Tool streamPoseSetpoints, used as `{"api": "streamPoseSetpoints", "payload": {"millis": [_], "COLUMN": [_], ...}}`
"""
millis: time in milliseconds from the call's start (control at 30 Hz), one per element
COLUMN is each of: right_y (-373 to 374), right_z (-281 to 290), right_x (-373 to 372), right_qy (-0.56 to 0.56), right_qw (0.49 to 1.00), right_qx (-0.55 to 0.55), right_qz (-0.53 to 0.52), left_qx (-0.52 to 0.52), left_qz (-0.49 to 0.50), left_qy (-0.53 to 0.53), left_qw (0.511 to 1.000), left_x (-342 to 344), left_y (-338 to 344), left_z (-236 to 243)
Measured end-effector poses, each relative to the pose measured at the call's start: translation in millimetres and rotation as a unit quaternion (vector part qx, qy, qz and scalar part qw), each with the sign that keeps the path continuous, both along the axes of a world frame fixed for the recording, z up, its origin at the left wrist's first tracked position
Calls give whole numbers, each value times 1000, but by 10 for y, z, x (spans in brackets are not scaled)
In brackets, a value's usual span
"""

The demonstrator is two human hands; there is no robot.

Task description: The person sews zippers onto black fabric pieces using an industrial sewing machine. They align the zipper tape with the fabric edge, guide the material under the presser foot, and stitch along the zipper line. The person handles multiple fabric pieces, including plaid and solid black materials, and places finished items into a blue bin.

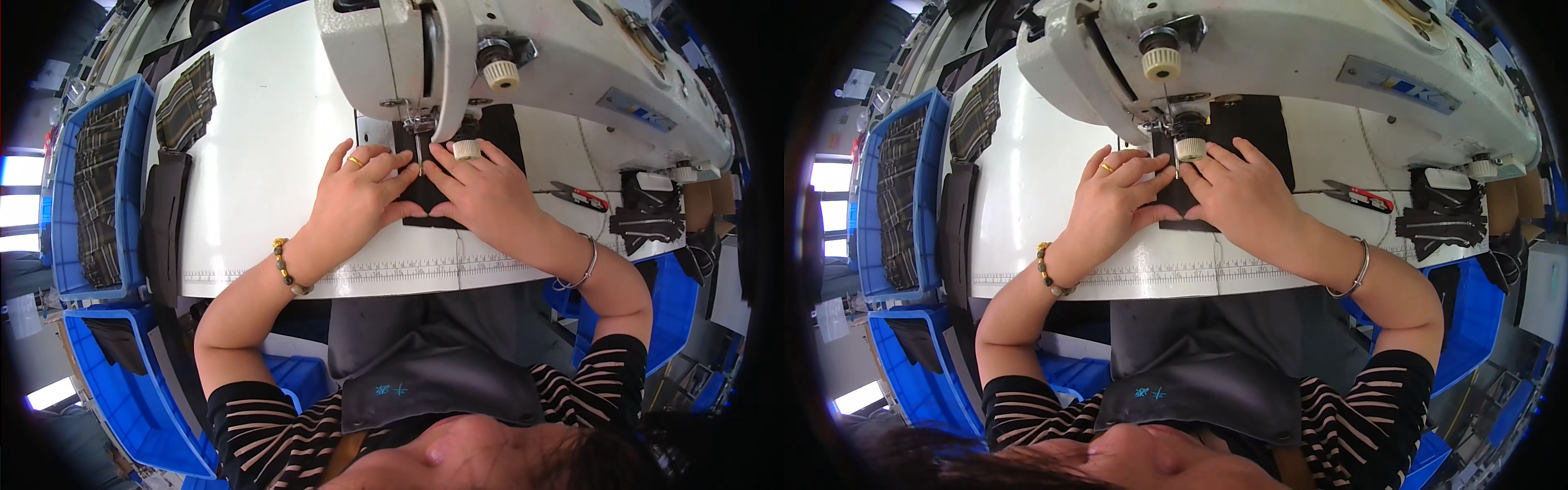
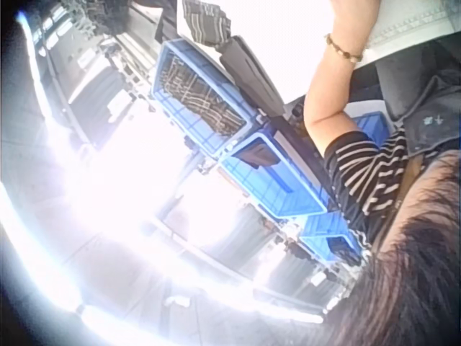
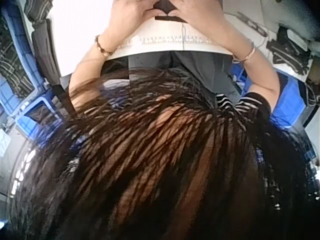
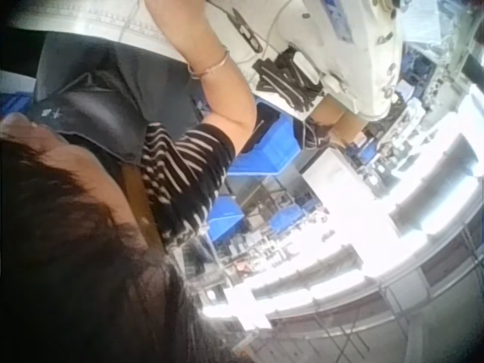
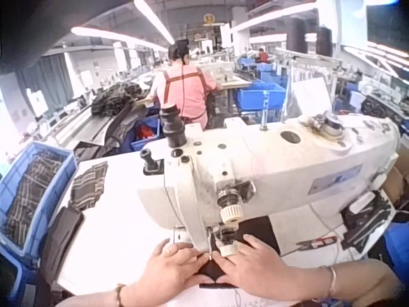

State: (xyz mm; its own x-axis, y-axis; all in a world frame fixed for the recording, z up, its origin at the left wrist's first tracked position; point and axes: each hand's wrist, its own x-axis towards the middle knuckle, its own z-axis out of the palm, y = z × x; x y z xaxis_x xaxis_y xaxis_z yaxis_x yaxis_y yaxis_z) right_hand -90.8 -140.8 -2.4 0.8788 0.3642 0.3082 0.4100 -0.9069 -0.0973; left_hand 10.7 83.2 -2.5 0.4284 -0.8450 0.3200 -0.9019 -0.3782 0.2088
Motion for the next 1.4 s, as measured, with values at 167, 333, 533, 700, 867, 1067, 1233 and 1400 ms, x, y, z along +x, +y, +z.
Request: {"api": "streamPoseSetpoints", "payload": {"millis": [167, 333, 533, 700, 867, 1067, 1233, 1400], "right_y": [-65, -103, -109, -114, -129, -188, -377, -166], "right_z": [-28, -38, -83, -85, -76, -85, -276, -19], "right_x": [171, 241, 224, 236, 255, 293, 259, 215], "right_qy": [-11, -4, -8, -10, -4, 45, 189, 84], "right_qw": [1000, 999, 999, 999, 998, 958, 714, 947], "right_qx": [8, 52, 50, 48, 69, 284, 673, 308], "right_qz": [-6, -11, -15, -16, -12, 8, 35, -20], "left_qx": [-11, -39, -43, -57, -39, -47, -59, -48], "left_qz": [1, 2, 1, 3, 8, 13, -4, 5], "left_qy": [-6, -2, 0, 15, -3, -38, -31, -52], "left_qw": [1000, 999, 999, 998, 999, 998, 998, 998], "left_x": [173, 250, 206, 205, 213, 166, 158, 105], "left_y": [-62, -101, -81, -107, -102, -96, -75, -78], "left_z": [-36, -41, -77, -31, -39, -77, -45, -54]}}
